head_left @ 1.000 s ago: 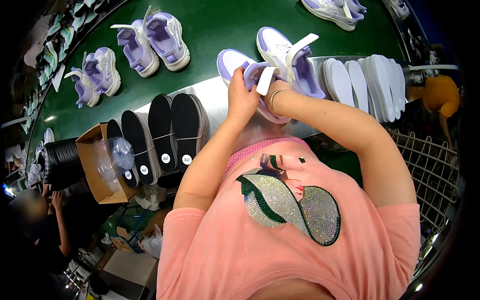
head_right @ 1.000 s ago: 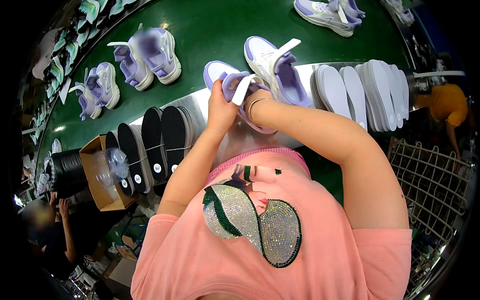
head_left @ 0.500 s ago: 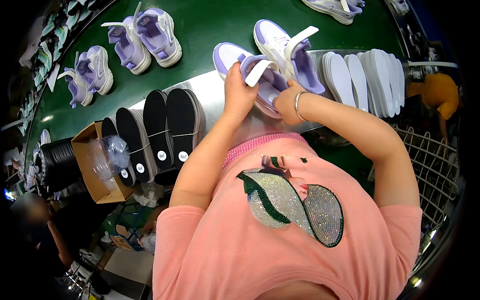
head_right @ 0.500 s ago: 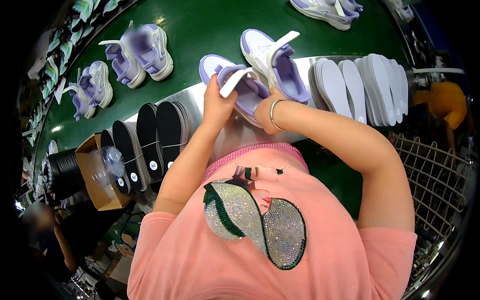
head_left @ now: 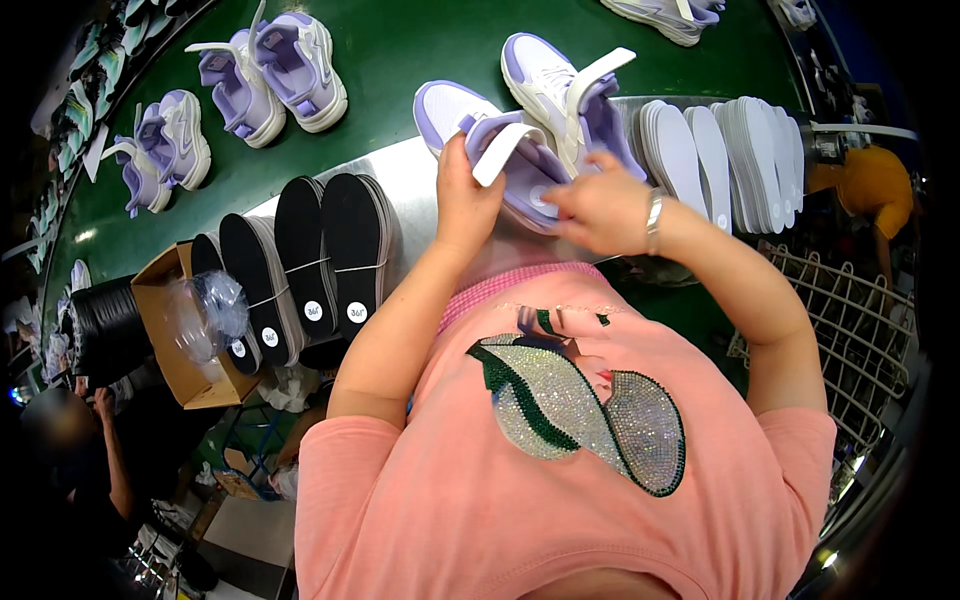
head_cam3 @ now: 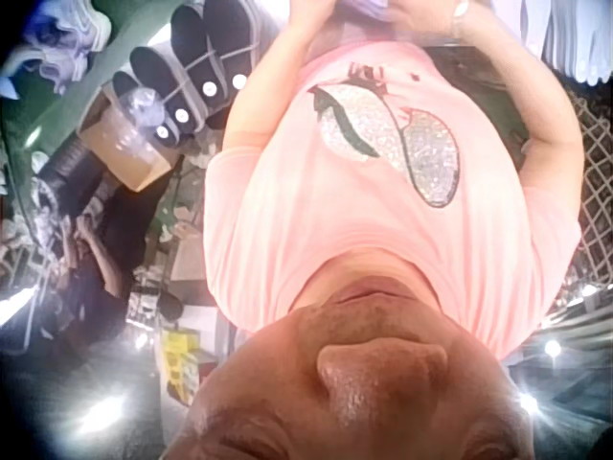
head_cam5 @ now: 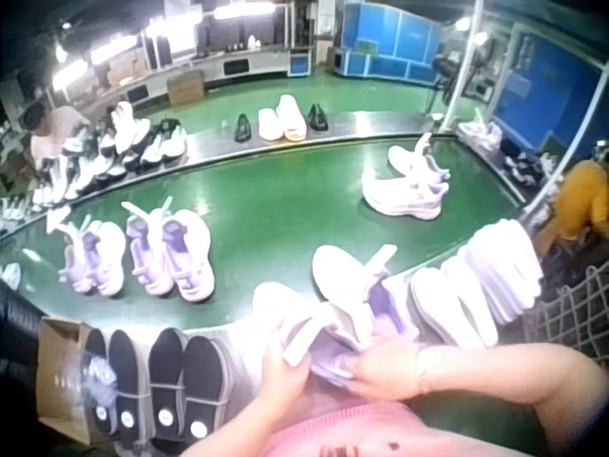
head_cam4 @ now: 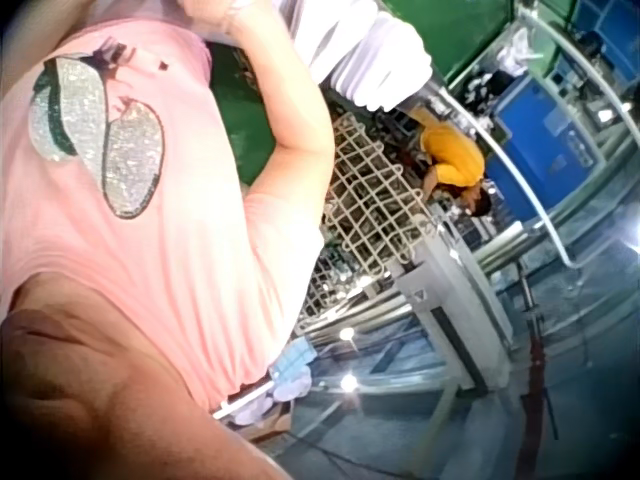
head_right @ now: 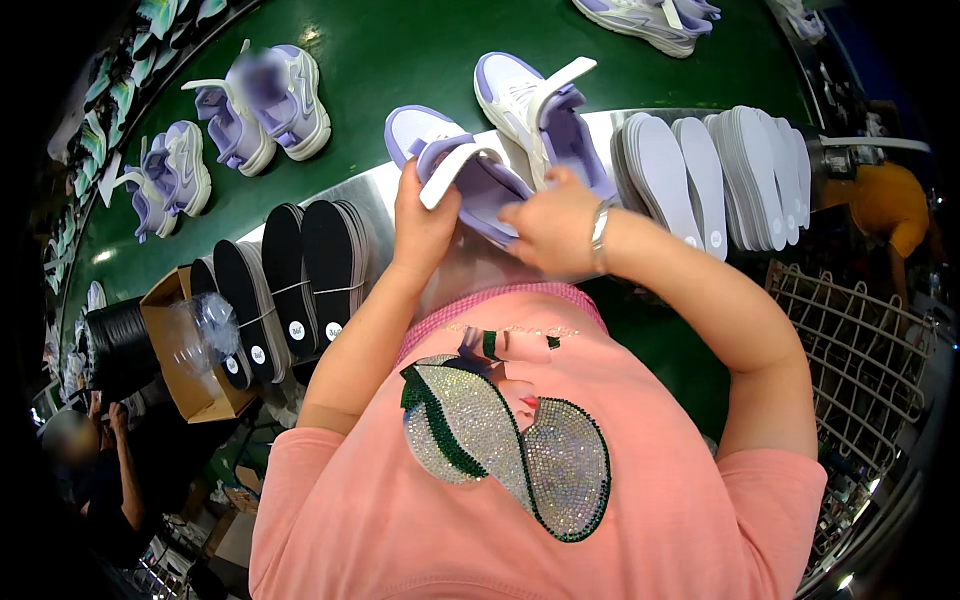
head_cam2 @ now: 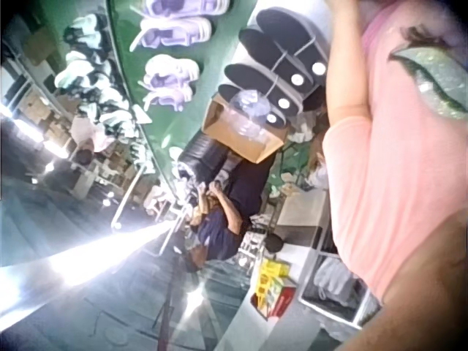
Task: The person picks up shoes from a conveyor belt, inserts insoles into them by hand, and places the shoes back onto the belt or into boxes.
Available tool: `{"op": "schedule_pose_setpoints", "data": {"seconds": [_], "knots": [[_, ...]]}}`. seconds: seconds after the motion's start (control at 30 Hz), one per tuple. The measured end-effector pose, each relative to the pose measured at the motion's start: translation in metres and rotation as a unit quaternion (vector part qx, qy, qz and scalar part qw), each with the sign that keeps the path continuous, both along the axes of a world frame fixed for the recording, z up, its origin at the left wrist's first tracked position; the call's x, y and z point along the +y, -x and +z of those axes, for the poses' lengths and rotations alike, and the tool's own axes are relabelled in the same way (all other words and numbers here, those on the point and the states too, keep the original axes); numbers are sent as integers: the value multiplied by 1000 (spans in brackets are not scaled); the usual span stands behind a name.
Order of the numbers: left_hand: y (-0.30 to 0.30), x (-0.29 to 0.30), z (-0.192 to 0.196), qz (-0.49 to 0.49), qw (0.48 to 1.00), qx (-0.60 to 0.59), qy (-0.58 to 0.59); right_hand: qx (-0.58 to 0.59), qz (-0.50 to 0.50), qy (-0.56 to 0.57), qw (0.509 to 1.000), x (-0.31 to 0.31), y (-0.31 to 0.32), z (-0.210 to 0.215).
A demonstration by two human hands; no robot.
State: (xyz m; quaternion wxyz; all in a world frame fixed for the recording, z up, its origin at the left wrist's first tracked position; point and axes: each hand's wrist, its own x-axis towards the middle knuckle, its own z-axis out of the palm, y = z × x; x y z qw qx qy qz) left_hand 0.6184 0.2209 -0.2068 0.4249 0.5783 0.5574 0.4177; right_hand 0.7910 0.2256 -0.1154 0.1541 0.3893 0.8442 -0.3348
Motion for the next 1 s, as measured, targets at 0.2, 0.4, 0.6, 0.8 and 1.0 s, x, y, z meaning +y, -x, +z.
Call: {"op": "schedule_pose_setpoints", "data": {"seconds": [0.2, 0.4, 0.6, 0.8, 1.0], "knots": [[-10, 15, 1, -16, 1000, 1, 19, -25, -47, 130, 990, 16, 14, -42], [-9, 14, -6, -9, 1000, -13, -1, -28, -118, 326, 938, 38, 22, -25], [-12, 14, 4, -15, 999, -20, 34, -194, -75, 110, 972, 22, 39, -55], [-10, 13, 8, -7, 999, 31, 42, -233, -132, 98, 958, 23, 52, -62], [-7, 20, 19, -12, 996, 50, 70, -77, -144, 41, 986, 10, 31, -49]]}}
